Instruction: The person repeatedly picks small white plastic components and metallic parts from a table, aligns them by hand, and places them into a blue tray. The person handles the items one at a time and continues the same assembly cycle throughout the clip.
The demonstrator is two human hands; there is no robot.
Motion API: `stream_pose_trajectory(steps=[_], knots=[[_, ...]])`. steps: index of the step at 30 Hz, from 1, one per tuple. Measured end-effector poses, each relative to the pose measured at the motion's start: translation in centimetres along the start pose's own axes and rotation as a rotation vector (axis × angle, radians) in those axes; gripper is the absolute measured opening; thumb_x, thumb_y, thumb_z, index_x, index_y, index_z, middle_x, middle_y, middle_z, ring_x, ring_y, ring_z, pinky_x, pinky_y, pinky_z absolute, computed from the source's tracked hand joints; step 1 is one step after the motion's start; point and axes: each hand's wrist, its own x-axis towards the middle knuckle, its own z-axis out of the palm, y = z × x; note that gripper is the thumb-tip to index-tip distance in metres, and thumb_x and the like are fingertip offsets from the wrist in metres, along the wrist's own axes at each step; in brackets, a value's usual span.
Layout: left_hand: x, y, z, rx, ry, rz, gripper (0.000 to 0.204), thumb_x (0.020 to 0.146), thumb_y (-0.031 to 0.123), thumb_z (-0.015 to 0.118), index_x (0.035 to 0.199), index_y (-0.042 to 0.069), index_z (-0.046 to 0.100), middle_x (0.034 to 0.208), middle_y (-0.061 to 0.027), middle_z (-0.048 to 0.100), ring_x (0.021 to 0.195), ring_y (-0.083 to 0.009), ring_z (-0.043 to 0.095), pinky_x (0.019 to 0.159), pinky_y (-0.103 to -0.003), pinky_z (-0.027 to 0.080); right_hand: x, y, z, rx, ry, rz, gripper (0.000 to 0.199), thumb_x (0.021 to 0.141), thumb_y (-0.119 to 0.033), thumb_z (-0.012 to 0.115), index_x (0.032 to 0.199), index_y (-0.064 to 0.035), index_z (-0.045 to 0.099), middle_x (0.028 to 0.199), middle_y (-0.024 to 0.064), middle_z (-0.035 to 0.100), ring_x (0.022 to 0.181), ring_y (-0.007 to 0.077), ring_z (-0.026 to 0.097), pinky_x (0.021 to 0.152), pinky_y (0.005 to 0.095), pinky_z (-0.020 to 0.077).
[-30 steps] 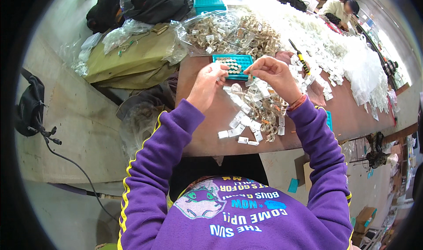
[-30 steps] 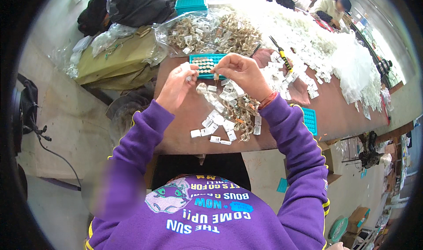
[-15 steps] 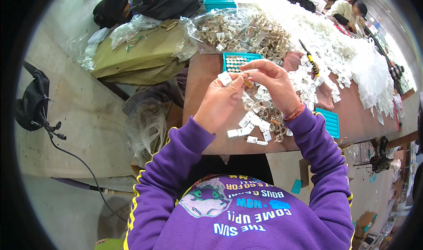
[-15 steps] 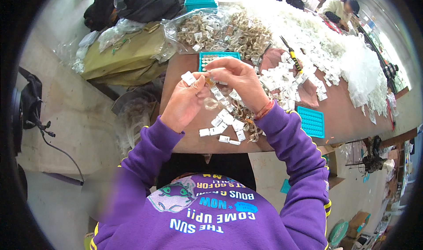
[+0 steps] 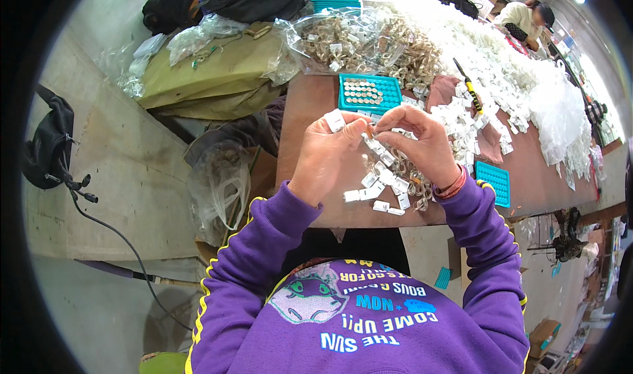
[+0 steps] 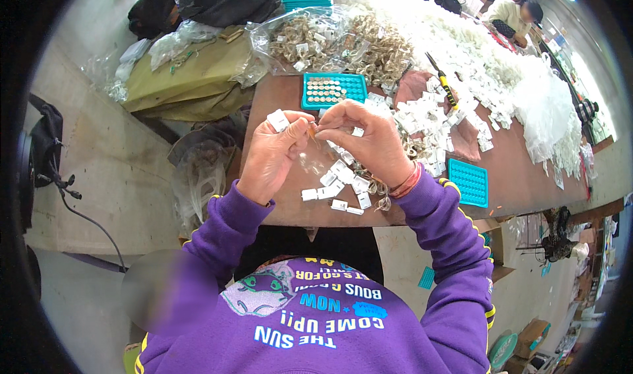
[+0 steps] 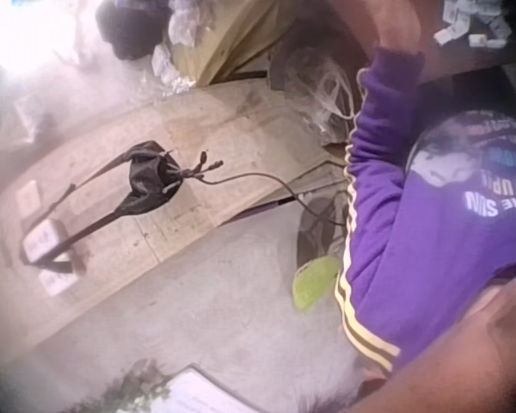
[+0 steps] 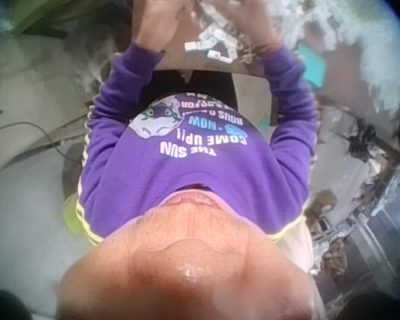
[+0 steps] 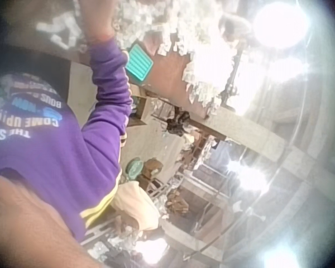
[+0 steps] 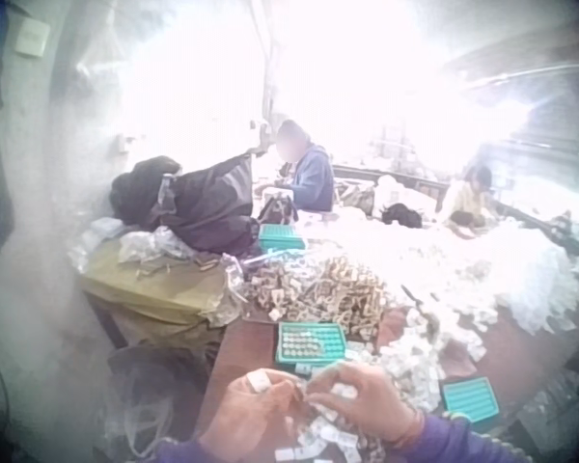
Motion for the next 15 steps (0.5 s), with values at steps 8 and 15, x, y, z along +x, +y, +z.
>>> stream_pose_trajectory(steps=[8,15], knots=[[0.1,0.1,0.3,-0.007,0.003,0.020,0.012,0.090,0.011,0.066,0.097,0.000,0.067,0.083,0.0009,0.066,0.069,-0.0021,0.047,0.062,-0.018,0.040,0.2,-0.3,0.1,0.064,0.036,0.083,0.013,0.083,-0.003,0.071,0.093,0.0006,0.062,0.091,0.0033,0.066,0.086,0.0101,0.063,0.079,0.0249,0.0518],[0.0,-0.6,1.0,0.389,0.264,0.220,0.010,0.084,0.007,0.073,0.089,0.001,0.066,0.083,-0.0004,0.067,0.075,-0.0041,0.056,0.068,-0.020,0.045,-0.1,-1.7,1.3,-0.553,0.126,-0.170,0.021,0.077,-0.006,0.074,0.094,-0.0013,0.062,0.087,0.0094,0.067,0.079,0.0199,0.067,0.071,0.0302,0.0524]])
